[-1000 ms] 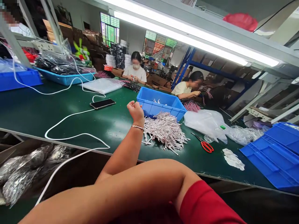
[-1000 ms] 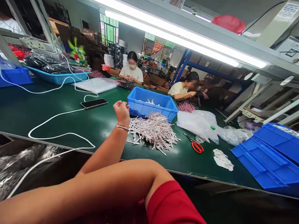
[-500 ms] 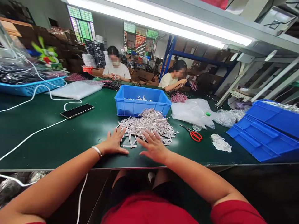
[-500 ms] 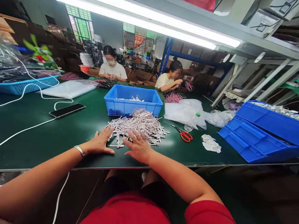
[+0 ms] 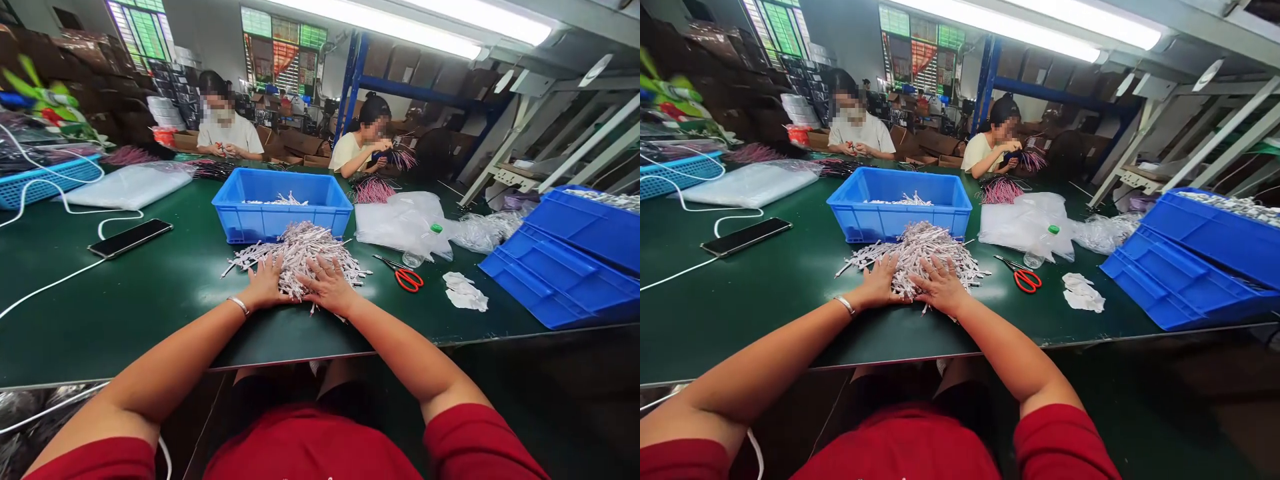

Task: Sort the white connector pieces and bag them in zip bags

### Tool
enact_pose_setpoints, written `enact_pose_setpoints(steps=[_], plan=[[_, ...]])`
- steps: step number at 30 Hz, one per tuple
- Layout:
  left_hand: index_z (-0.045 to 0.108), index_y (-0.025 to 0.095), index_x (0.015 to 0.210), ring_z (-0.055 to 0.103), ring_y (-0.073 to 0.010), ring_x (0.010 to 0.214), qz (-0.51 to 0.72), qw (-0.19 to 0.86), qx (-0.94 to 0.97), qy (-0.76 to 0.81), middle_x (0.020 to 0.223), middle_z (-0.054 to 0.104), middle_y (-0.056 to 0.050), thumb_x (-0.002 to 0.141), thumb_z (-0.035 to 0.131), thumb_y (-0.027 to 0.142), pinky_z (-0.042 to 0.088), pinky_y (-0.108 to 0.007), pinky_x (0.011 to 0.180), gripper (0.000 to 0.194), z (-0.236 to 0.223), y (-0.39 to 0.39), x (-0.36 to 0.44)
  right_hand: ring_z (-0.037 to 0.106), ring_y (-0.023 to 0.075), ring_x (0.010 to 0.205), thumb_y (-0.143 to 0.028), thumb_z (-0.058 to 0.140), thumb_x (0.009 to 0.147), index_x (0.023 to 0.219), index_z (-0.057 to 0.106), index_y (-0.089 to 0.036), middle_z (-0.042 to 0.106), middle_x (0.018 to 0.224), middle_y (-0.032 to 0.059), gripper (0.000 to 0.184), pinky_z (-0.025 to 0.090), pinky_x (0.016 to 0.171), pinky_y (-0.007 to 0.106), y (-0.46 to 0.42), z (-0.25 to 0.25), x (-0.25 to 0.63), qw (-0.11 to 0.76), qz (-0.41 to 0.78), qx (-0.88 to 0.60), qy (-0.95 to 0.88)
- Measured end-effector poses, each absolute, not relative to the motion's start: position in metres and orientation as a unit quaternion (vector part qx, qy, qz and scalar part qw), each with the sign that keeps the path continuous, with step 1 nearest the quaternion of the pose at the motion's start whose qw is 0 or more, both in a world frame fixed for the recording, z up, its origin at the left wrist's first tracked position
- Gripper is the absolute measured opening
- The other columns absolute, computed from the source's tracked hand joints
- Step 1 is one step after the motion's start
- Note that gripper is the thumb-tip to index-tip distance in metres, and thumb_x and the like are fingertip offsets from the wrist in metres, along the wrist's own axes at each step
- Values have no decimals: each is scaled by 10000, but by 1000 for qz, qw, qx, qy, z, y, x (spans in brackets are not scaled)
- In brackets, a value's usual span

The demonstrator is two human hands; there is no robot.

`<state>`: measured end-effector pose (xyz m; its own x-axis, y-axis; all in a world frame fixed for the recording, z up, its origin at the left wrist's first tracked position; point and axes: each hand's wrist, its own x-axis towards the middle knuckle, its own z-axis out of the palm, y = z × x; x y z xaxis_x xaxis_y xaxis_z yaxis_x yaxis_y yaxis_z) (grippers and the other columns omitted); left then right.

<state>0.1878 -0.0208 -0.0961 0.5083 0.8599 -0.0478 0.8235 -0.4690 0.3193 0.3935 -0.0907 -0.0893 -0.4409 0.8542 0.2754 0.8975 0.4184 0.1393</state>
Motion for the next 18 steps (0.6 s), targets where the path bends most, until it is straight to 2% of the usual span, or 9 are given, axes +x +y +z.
enact_pose_setpoints(steps=[3, 6, 9, 11, 14, 16, 18], plan=[[-21, 143, 1509, 31, -487, 1396, 66, 157, 845, 507, 1557, -23, -243, 572, 653, 706, 140, -638, 1067, 1284, -95, -20, 201, 195, 336, 1416, -551, 464, 890, 1378, 441, -381, 321, 1518, 59, 517, 64, 1105, 601, -90, -85, 401, 69, -128, -527, -838], [-36, 148, 1508, 23, -483, 1397, 39, 171, 847, 501, 1552, -39, -248, 554, 676, 690, 146, -651, 1058, 1308, -88, -20, 201, 188, 356, 1414, -602, 529, 830, 1379, 442, -376, 309, 1523, 67, 601, 69, 1098, 613, -95, -78, 406, 53, -122, -521, -843], [-20, 194, 1511, 57, -495, 1389, -9, 191, 856, 481, 1547, -34, -251, 494, 720, 673, 184, -692, 1017, 1346, -74, -20, 188, 219, 344, 1403, -645, 558, 782, 1364, 476, -343, 327, 1513, 76, 661, 133, 1109, 571, -97, -67, 412, 93, -120, -497, -855], [47, 228, 1514, 91, -504, 1382, -22, 195, 859, 472, 1550, 4, -242, 469, 725, 692, 186, -703, 1008, 1329, -61, -19, 179, 328, 275, 1354, -546, 519, 866, 1329, 528, -284, 439, 1441, 84, 532, 223, 1111, 475, -89, -58, 418, 172, -118, -507, -836], [135, 217, 1509, 86, -468, 1401, 39, 172, 861, 478, 1554, 60, -236, 540, 655, 747, 140, -691, 1037, 1221, -47, -23, 183, 501, 210, 1167, -275, 441, 948, 1195, 636, -191, 622, 1225, 99, 326, 348, 1031, 375, -59, -44, 429, 265, -114, -584, -759], [133, 188, 1510, 47, -433, 1418, 107, 146, 866, 467, 1555, 51, -236, 606, 603, 760, 113, -673, 1058, 1168, -46, -29, 200, 509, 224, 1121, -169, 456, 920, 1135, 668, -173, 640, 1185, 103, 303, 376, 977, 376, -34, -36, 435, 265, -111, -635, -717], [163, 198, 1506, 17, -417, 1425, 144, 121, 886, 424, 1562, 33, -219, 640, 593, 746, 86, -666, 1069, 1111, -55, -37, 221, 480, 245, 1141, -152, 501, 891, 1090, 691, -178, 630, 1206, 94, 275, 369, 960, 386, -13, -32, 439, 243, -106, -655, -708]])
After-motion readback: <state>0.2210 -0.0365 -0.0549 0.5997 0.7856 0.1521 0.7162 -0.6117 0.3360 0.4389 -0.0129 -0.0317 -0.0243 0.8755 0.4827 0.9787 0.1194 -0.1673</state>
